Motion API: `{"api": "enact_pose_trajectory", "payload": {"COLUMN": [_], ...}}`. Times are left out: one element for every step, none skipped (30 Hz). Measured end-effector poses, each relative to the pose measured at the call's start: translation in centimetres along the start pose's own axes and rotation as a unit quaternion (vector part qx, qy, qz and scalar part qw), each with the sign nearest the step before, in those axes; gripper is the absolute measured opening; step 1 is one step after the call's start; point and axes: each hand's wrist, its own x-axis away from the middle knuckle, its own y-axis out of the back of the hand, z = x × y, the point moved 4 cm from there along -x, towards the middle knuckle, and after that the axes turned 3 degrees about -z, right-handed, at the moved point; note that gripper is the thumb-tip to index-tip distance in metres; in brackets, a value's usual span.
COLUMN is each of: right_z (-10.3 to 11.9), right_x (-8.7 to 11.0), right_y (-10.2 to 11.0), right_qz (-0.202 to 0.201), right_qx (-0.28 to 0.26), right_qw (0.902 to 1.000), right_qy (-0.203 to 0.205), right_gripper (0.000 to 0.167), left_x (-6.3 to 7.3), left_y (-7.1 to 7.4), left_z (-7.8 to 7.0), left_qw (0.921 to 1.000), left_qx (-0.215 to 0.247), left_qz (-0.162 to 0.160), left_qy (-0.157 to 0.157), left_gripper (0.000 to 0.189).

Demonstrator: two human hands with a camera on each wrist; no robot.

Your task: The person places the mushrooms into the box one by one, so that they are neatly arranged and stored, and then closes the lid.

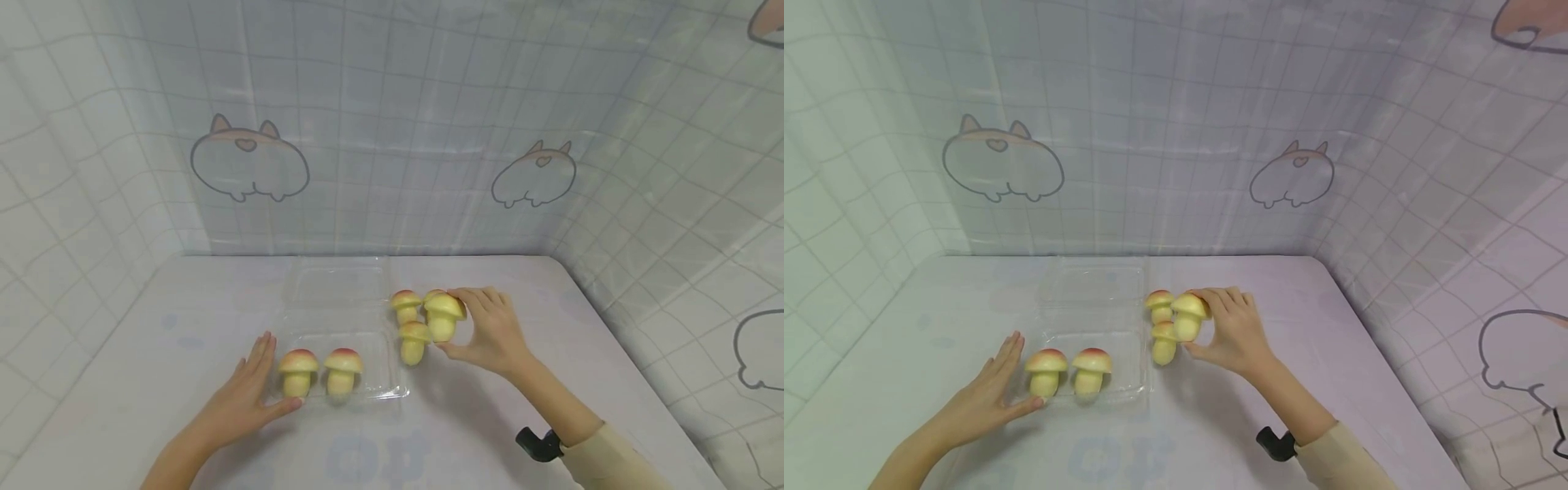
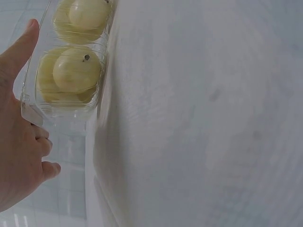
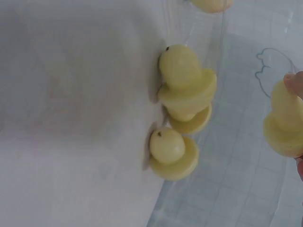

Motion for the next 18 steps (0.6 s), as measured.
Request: {"api": "enact_pose_trajectory", "payload": {"right_z": [0.2, 0.5, 0.7, 0.9, 1.1, 1.3, 1.5, 1.7, 2.0, 2.2, 2.5, 2.8, 3.1, 3.4, 3.7, 4.0, 4.2, 4.5], "right_x": [-0.2, -0.4, -0.5, -0.7, -0.9, -1.0, -1.1, -1.3, -1.4, -1.6, -1.7, -1.8, -2.0, -2.1, -2.2, -2.3, -2.4, -2.5], "right_y": [-0.1, -0.1, -0.2, -0.3, -0.4, -0.6, -0.7, -0.9, -1.1, -1.2, -1.4, -1.5, -1.6, -1.8, -1.9, -2.0, -2.1, -2.3], "right_qz": [0.001, 0.002, 0.003, 0.005, 0.006, 0.006, 0.006, 0.006, 0.007, 0.007, 0.007, 0.007, 0.006, 0.005, 0.005, 0.005, 0.006, 0.006], "right_qx": [-0.003, -0.008, -0.013, -0.018, -0.024, -0.03, -0.034, -0.038, -0.041, -0.044, -0.046, -0.047, -0.049, -0.053, -0.057, -0.061, -0.064, -0.067], "right_qw": [1.0, 1.0, 0.9999, 0.9998, 0.9996, 0.9994, 0.9992, 0.999, 0.9988, 0.9985, 0.9983, 0.998, 0.9977, 0.9972, 0.9967, 0.9962, 0.9958, 0.9954], "right_qy": [0.003, 0.005, 0.008, 0.01, 0.012, 0.015, 0.018, 0.022, 0.026, 0.03, 0.036, 0.041, 0.046, 0.052, 0.057, 0.062, 0.065, 0.068], "right_gripper": [0.079, 0.079, 0.079, 0.079, 0.079, 0.079, 0.079, 0.079, 0.079, 0.08, 0.081, 0.081, 0.082, 0.083, 0.084, 0.085, 0.085, 0.085], "left_x": [0.0, 0.0, 0.0, 0.0, 0.0, 0.0, 0.0, 0.0, 0.0, 0.0, 0.0, 0.0, 0.0, 0.0, 0.0, 0.0, 0.0, 0.0], "left_y": [0.0, 0.0, 0.0, 0.0, 0.1, 0.1, 0.1, 0.1, 0.1, 0.1, 0.1, 0.1, 0.2, 0.2, 0.2, 0.2, 0.2, 0.2], "left_z": [0.0, 0.0, 0.0, 0.0, 0.0, 0.0, 0.0, -0.1, -0.1, -0.1, -0.1, -0.1, -0.1, -0.2, -0.2, -0.2, -0.2, -0.2], "left_qw": [1.0, 1.0, 1.0, 1.0, 1.0, 1.0, 1.0, 1.0, 1.0, 1.0, 1.0, 1.0, 1.0, 1.0, 1.0, 1.0, 1.0, 1.0], "left_qx": [0.0, 0.0, 0.001, 0.0, 0.0, 0.0, 0.0, 0.0, 0.001, 0.0, 0.0, 0.001, 0.001, 0.002, 0.002, 0.002, 0.003, 0.003], "left_qz": [0.001, 0.001, 0.001, 0.0, 0.0, -0.001, -0.001, -0.002, -0.002, -0.003, -0.003, -0.003, -0.004, -0.005, -0.006, -0.007, -0.007, -0.007], "left_qy": [0.0, 0.0, 0.0, 0.0, 0.0, 0.0, 0.0, 0.0, -0.001, -0.001, -0.001, -0.002, -0.002, -0.002, -0.002, -0.002, -0.001, -0.001], "left_gripper": [0.113, 0.113, 0.113, 0.113, 0.113, 0.113, 0.113, 0.113, 0.113, 0.113, 0.113, 0.113, 0.113, 0.113, 0.112, 0.112, 0.112, 0.112]}}
